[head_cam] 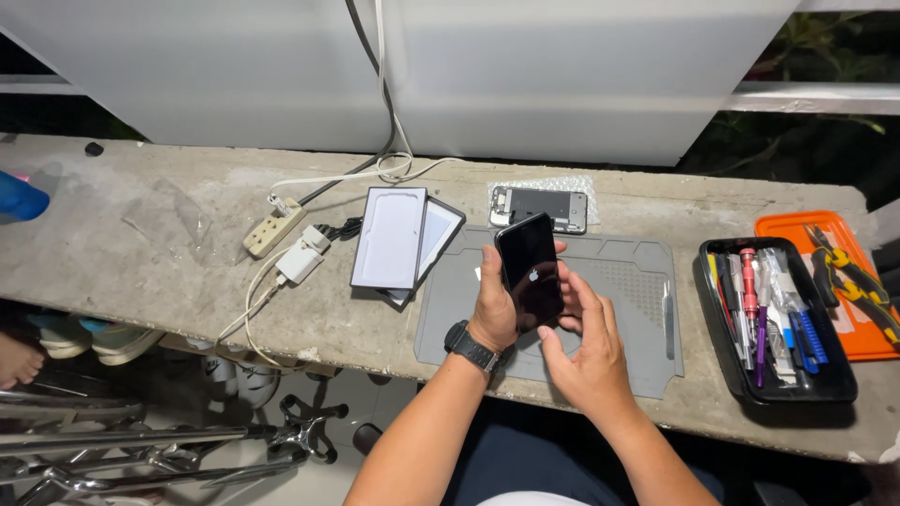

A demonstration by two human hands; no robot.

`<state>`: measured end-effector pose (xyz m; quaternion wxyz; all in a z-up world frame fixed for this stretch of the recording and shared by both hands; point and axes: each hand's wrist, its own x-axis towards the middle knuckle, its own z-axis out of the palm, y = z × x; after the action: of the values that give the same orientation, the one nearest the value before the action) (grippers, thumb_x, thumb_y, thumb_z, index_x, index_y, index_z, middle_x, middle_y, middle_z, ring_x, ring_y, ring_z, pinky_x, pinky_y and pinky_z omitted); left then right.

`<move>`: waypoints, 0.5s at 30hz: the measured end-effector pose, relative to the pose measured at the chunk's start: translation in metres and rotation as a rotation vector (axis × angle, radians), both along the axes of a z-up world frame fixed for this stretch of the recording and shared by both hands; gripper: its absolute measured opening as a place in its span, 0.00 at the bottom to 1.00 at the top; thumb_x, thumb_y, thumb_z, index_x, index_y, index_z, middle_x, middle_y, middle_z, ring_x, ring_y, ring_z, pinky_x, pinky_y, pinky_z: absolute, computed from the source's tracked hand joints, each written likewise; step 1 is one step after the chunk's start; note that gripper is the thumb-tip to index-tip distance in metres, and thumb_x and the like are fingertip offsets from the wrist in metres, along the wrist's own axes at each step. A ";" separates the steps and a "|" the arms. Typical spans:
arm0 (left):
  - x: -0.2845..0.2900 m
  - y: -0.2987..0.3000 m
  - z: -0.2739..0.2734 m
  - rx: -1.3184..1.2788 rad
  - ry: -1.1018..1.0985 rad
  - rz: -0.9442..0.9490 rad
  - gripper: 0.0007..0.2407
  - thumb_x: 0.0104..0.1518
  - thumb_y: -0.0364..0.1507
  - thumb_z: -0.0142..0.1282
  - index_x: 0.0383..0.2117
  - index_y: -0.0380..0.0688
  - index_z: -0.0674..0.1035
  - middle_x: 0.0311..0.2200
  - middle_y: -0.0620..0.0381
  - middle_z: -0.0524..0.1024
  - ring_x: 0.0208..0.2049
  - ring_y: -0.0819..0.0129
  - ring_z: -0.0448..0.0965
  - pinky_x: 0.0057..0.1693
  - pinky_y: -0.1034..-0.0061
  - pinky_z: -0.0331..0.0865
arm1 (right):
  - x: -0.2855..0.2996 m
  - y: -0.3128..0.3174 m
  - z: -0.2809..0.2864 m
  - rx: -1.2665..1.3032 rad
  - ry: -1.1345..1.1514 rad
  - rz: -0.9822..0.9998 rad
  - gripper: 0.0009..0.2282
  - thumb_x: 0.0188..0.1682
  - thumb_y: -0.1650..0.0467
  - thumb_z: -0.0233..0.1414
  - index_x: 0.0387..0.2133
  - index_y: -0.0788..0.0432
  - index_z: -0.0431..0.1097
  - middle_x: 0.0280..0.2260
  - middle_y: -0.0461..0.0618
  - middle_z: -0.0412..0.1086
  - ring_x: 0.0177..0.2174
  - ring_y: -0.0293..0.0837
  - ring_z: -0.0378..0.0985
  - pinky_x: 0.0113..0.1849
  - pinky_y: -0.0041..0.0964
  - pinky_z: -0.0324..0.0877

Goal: Repairing a smartphone by connecting the display assembly and testing the device functionality.

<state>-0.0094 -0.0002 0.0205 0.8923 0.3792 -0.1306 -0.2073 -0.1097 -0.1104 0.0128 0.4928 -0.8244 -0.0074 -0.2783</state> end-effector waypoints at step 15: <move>-0.007 0.012 -0.002 0.006 -0.109 -0.123 0.46 0.61 0.66 0.33 0.65 0.31 0.75 0.46 0.52 0.83 0.48 0.51 0.85 0.55 0.53 0.82 | -0.007 -0.001 0.004 0.035 -0.001 -0.031 0.32 0.50 0.76 0.60 0.70 0.61 0.59 0.55 0.61 0.68 0.46 0.47 0.81 0.48 0.36 0.85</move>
<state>-0.0169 0.0120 0.0190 0.8683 0.3837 -0.2014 -0.2413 -0.1165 -0.1111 0.0168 0.5028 -0.8156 0.0100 -0.2863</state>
